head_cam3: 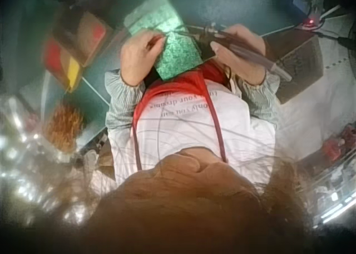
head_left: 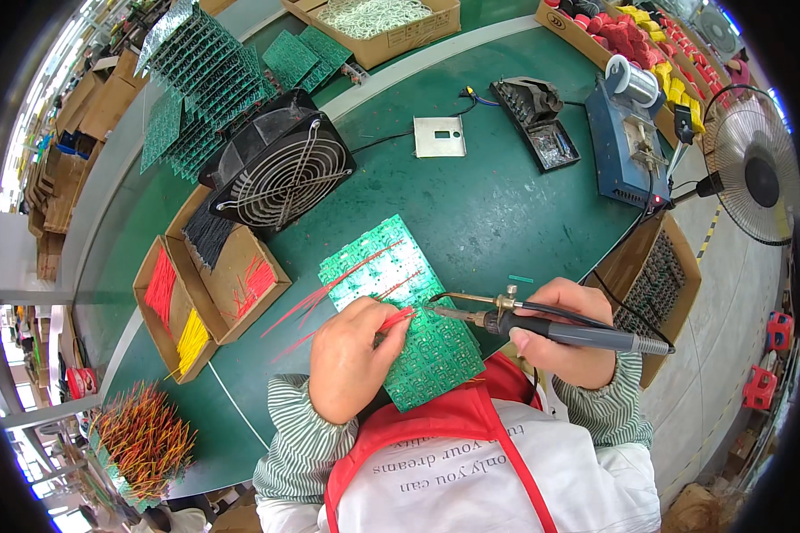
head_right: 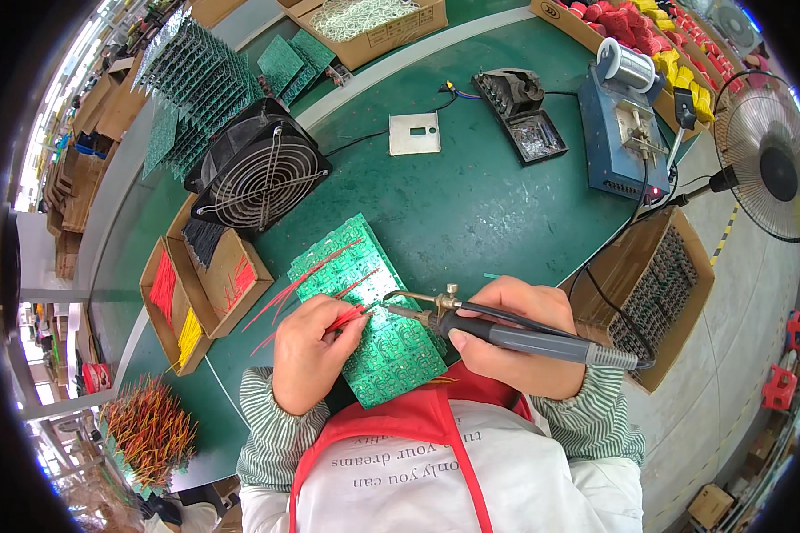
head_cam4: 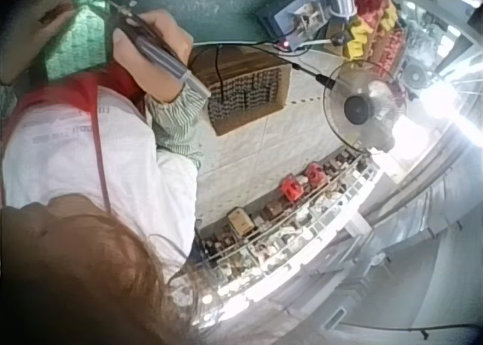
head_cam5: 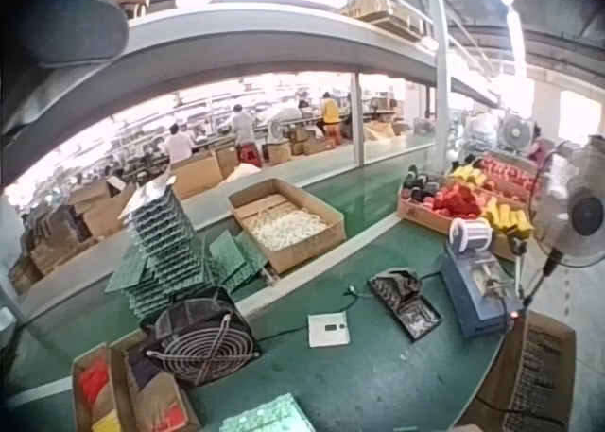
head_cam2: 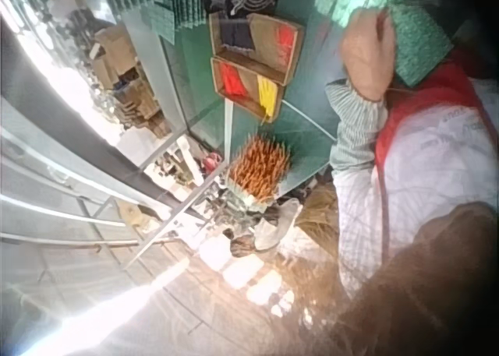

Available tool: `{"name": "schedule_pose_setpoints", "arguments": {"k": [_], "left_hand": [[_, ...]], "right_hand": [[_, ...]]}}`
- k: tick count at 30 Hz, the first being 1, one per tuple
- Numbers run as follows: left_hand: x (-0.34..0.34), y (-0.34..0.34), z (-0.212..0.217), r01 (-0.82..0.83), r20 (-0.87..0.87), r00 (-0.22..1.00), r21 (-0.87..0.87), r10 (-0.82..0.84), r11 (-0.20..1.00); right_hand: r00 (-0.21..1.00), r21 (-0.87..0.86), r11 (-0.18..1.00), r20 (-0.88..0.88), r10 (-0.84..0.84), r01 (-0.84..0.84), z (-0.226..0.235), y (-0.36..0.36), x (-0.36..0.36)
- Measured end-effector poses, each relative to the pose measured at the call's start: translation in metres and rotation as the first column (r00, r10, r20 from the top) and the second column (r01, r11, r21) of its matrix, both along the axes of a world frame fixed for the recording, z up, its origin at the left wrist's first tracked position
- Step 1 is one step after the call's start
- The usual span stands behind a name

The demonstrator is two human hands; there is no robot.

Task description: The person solders red, yellow, and black wires onto a circuit board using a soldering iron.

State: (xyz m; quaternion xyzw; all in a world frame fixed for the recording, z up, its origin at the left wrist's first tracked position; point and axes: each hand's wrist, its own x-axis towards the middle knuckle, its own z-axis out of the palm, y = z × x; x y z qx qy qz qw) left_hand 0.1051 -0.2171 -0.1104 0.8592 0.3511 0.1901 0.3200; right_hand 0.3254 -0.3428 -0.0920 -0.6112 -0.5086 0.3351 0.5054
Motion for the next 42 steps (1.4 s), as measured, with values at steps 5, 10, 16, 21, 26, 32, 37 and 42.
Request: {"name": "schedule_pose_setpoints", "arguments": {"k": [5,10,16,21,26,32,37,42], "left_hand": [[-0.014,0.008,0.01,-0.018,-0.017,1.0,0.092,0.02,0.996],[-0.03,0.022,0.038,-0.307,-0.059,0.925,0.467,0.376,0.829],[0.011,-0.003,0.014,0.041,-0.014,0.999,0.172,-0.039,0.984],[0.025,-0.004,0.001,0.023,0.005,1.0,0.051,-0.023,0.998],[0.027,-0.003,-0.003,0.021,0.006,1.0,0.047,-0.021,0.999],[0.029,-0.004,-0.005,0.025,-0.003,1.0,0.072,-0.025,0.997],[0.029,-0.006,-0.007,0.024,0.01,1.0,0.124,-0.026,0.992],[0.028,-0.006,-0.007,0.022,0.018,1.0,0.119,-0.025,0.993]], "right_hand": [[0.999,0.027,1.0,0.044,0.0,-0.001,0.002,-0.002,0.003],[0.999,0.025,1.0,0.041,-0.018,0.017,0.004,-0.008,0.006],[0.999,0.002,0.999,0.025,-0.046,0.046,0.004,-0.013,0.01],[0.997,-0.035,0.996,-0.003,-0.077,0.077,0.007,-0.014,0.01],[0.997,-0.017,0.997,0.017,-0.077,0.077,0.002,-0.01,0.01],[0.998,-0.034,0.998,0.005,-0.058,0.058,0.0,-0.007,0.011],[0.998,-0.032,0.997,0.014,-0.069,0.069,0.001,-0.01,0.012],[0.996,-0.035,0.996,0.005,-0.086,0.086,0.006,-0.013,0.011]]}}
